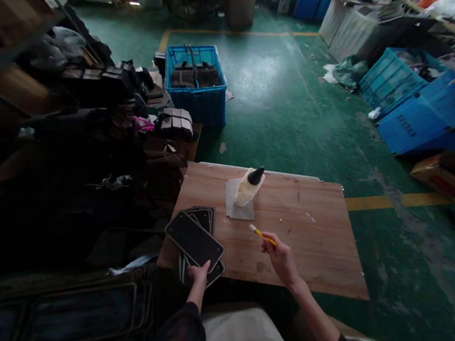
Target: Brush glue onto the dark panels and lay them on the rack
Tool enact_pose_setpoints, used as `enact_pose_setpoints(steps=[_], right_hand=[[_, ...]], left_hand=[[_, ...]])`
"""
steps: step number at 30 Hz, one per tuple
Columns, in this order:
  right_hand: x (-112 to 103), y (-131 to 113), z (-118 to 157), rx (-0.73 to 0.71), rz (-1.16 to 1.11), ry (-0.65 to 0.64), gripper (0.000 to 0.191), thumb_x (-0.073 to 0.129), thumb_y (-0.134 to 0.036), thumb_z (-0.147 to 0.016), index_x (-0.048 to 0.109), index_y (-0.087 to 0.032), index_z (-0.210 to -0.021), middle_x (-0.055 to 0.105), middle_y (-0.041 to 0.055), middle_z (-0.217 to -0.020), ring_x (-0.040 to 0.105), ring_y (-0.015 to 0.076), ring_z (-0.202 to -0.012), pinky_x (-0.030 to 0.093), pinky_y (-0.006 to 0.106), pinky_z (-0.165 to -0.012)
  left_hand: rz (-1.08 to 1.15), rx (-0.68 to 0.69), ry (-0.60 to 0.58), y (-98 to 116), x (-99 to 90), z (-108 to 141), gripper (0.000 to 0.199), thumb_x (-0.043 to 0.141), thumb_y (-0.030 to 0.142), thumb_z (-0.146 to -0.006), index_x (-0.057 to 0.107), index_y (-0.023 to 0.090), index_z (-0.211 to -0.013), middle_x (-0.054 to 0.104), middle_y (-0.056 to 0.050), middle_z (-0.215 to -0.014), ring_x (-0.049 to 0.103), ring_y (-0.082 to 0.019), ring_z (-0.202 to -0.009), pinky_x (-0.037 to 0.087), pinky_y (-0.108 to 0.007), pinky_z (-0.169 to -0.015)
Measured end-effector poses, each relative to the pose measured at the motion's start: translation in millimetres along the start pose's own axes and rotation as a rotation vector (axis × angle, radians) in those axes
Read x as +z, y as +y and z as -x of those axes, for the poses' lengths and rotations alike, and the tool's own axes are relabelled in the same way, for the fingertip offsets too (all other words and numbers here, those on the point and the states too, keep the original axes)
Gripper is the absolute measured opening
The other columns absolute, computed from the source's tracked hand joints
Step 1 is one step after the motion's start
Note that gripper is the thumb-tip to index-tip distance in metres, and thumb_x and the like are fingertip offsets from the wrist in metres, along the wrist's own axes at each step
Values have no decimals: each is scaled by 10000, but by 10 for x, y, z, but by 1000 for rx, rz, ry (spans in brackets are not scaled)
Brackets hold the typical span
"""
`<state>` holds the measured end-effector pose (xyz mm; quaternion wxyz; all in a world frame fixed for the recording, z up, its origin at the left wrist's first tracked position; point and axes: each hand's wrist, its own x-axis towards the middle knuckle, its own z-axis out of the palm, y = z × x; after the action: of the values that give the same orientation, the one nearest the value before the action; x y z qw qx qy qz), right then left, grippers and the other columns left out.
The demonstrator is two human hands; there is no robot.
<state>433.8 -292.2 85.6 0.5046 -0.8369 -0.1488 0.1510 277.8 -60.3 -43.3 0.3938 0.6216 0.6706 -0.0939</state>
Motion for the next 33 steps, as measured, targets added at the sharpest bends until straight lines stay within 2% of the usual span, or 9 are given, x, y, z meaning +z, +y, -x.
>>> enact_pose_setpoints(steps=[4,8,11,15,18,21,25,30,33], right_hand=[[308,91,-845,-76,135,2,408,431,-530,-965,624,-205,-1119,675,23,-734,669,169,-653,549,269,-644],[631,305,-1418,-91,237,-44,401,415,-524,-964,629,-213,-1096,679,19,-729,665,164,-630,519,250,-624],[813,524,-1626,-80,312,-74,390,400,-504,-966,631,-211,-1079,683,18,-728,662,161,-618,500,247,-624],[948,775,-1754,-54,360,-69,401,369,-484,-972,612,-197,-1113,689,28,-737,668,172,-653,488,255,-633],[986,868,-1799,-43,384,-83,383,382,-473,-968,618,-205,-1107,687,21,-729,663,171,-638,472,249,-617],[982,874,-1804,-44,401,-112,353,404,-458,-964,631,-217,-1088,687,12,-721,658,167,-624,460,241,-603],[917,816,-1768,-113,453,-125,323,426,-415,-961,635,-219,-1110,712,34,-807,675,184,-697,474,253,-636],[748,715,-1641,-232,512,-226,261,491,-374,-927,662,-248,-1079,716,58,-1032,682,226,-856,498,296,-726],[653,634,-1513,-225,506,-217,294,467,-404,-941,652,-245,-1105,720,59,-966,681,227,-833,505,308,-725]], left_hand=[[-82,-109,23,-31,67,-127,588,792,319,-654,537,70,-1122,667,-297,-1070,657,-427,-1030,546,-511,-801],[-48,-34,-33,-131,74,-225,256,780,331,-642,601,180,-747,722,-181,-879,696,-370,-911,545,-432,-744],[-14,33,-74,-218,88,-285,295,749,336,-656,504,220,-539,695,-104,-693,701,-322,-804,527,-378,-700],[104,78,-105,-321,101,-331,199,707,293,-688,551,213,-594,679,-43,-647,699,-262,-765,519,-317,-675],[352,51,-210,-381,91,-341,123,705,229,-687,606,189,-749,704,-42,-728,701,-231,-758,537,-292,-637],[618,-24,-351,-413,58,-330,277,749,231,-674,601,159,-896,716,-66,-853,698,-202,-727,560,-288,-593],[830,-52,-500,-408,-64,-292,557,848,340,-587,572,143,-1028,715,-100,-968,703,-216,-753,586,-320,-595],[884,-41,-590,-411,-308,-266,667,849,442,-562,583,147,-1098,704,-125,-1104,694,-278,-930,589,-361,-705],[878,-2,-594,-431,-427,-293,653,826,464,-582,612,154,-1115,701,-122,-1143,660,-302,-1050,572,-402,-820]])
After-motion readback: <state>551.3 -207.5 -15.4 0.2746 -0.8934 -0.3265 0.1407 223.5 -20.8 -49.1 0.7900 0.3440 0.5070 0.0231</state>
